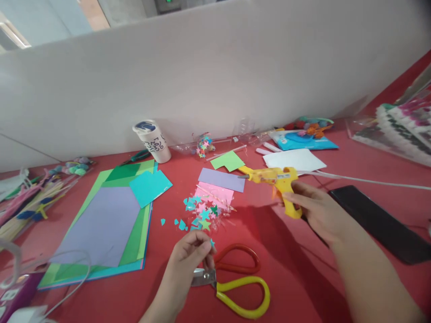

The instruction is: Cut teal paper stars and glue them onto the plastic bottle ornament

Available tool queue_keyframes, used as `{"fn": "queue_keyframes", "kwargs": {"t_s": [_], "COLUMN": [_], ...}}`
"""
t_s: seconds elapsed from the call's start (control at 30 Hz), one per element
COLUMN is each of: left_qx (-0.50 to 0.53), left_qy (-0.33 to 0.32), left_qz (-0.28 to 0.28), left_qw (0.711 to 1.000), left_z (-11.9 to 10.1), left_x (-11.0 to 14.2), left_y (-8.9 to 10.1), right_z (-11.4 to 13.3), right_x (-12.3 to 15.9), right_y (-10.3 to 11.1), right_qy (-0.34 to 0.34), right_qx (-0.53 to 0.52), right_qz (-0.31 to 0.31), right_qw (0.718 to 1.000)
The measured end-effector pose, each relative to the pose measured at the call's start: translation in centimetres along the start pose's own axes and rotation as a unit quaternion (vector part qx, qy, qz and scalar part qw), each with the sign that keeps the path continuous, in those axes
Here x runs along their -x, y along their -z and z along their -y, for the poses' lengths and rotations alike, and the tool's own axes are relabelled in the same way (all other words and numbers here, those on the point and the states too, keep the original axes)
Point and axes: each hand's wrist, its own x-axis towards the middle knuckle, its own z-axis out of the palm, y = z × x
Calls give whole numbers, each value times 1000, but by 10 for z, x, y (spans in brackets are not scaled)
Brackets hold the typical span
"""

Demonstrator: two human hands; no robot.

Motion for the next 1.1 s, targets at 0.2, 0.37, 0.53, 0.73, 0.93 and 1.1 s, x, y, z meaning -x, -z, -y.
{"fn": "queue_keyframes", "kwargs": {"t_s": [0.2,0.37,0.53,0.73,0.93,1.1], "left_qx": [108,87,126,229,195,54], "left_qy": [60,90,104,186,164,67], "left_qz": [49,46,56,127,82,-34], "left_qw": [991,991,985,947,963,996], "left_z": [-8,-11,-9,-3,2,-3], "left_x": [0,2,0,-2,1,4], "left_y": [-9,-22,-31,-30,-29,-38], "right_z": [22,37,36,42,38,32], "right_x": [36,59,64,63,65,68], "right_y": [-43,-71,-73,-71,-77,-85], "right_qy": [-64,-74,-12,7,8,1], "right_qx": [-144,-139,-148,-140,-77,-63], "right_qz": [210,255,257,253,198,126], "right_qw": [965,954,955,957,977,990]}}
